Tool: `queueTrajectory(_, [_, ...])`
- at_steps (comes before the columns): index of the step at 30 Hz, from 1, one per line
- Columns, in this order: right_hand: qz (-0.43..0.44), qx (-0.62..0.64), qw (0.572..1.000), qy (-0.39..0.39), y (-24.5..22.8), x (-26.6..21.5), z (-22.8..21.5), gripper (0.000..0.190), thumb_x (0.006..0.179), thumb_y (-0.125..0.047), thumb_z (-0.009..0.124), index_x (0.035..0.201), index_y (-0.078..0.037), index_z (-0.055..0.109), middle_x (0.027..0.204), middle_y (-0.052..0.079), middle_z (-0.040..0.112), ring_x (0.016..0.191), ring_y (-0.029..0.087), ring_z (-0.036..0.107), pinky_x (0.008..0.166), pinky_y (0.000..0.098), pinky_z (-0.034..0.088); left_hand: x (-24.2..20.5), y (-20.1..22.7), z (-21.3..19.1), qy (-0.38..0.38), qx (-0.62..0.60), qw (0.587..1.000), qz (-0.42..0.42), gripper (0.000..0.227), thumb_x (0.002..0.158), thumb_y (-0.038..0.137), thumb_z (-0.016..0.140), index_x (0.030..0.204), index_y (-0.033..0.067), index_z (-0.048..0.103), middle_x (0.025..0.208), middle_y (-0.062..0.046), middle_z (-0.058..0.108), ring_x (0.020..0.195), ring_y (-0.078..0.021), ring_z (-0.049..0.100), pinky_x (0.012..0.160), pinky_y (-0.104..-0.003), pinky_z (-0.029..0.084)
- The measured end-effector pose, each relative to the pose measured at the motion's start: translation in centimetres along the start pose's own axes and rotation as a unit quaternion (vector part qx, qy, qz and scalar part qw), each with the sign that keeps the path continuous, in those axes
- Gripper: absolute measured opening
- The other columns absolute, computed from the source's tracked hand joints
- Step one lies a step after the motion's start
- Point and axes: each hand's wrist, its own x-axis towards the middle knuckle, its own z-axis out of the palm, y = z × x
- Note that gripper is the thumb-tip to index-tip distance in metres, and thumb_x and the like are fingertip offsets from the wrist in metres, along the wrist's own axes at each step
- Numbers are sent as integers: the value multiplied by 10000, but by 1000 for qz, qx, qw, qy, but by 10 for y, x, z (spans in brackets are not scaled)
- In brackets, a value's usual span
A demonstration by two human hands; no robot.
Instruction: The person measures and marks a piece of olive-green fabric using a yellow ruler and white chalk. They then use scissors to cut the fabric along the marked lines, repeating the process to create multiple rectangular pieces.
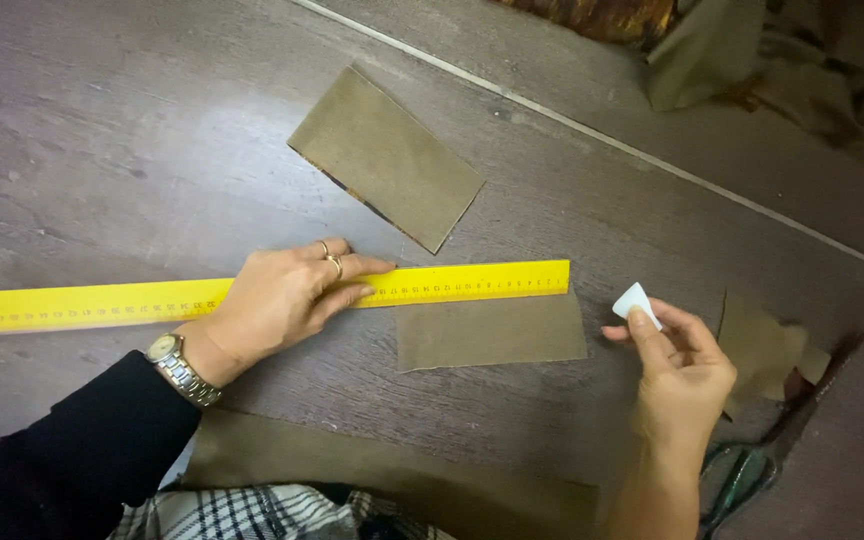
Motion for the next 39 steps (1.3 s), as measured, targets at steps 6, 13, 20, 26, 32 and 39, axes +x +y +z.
queueTrajectory(6, [14, -77, 997, -29, -10, -6, 9, 185, 911, -74, 654, 1085, -8, 655, 949, 132, 696, 726, 165, 684, 742, 234, 539, 0, 2, -1, 5, 1, 1000, 6, 335, 951, 310, 495, 1262, 268, 614, 819, 24, 571, 590, -203, 613, 449, -373, 500])
queueTrajectory(13, [-90, -51, 993, -55, -6, -11, 21, 205, 877, 101, 645, 1081, 114, 635, 838, 176, 572, 683, 253, 689, 694, 351, 574, 3, 10, -10, -3, -41, 998, -52, 230, 909, 329, 585, 1116, 327, 684, 773, 32, 652, 671, -193, 680, 630, -324, 563])
queueTrajectory(20, [-112, -90, 989, -43, 17, 3, 16, 167, 854, 69, 677, 1021, 65, 669, 801, 133, 549, 599, 212, 677, 605, 298, 559, 9, 21, -26, -48, -41, 995, -77, 235, 901, 343, 551, 1107, 346, 664, 804, -15, 648, 729, -269, 684, 653, -404, 572])
queueTrajectory(26, [-119, -176, 976, -52, 12, 8, 18, 78, 843, -49, 668, 897, -60, 723, 753, 34, 592, 537, 110, 636, 555, 214, 503, 19, 29, -24, -176, 42, 959, -217, 380, 863, 497, 485, 1237, 510, 544, 1137, 239, 620, 963, -138, 691, 706, -433, 617])
queueTrajectory(32, [-99, -192, 974, -71, 0, 6, 22, 112, 843, -52, 653, 918, -51, 736, 750, 13, 559, 580, 89, 522, 542, 212, 564, 23, 38, -28, -203, 101, 940, -254, 371, 851, 551, 456, 1216, 567, 523, 1189, 329, 589, 998, -77, 681, 726, -400, 632])
queueTrajectory(39, [-100, -234, 962, -95, 5, 11, 25, 118, 854, -67, 679, 956, -61, 739, 811, 33, 620, 613, 91, 523, 507, 209, 510, 24, 44, -28, -222, 107, 931, -268, 381, 874, 561, 393, 1239, 566, 504, 1195, 252, 592, 958, -107, 703, 700, -386, 641])
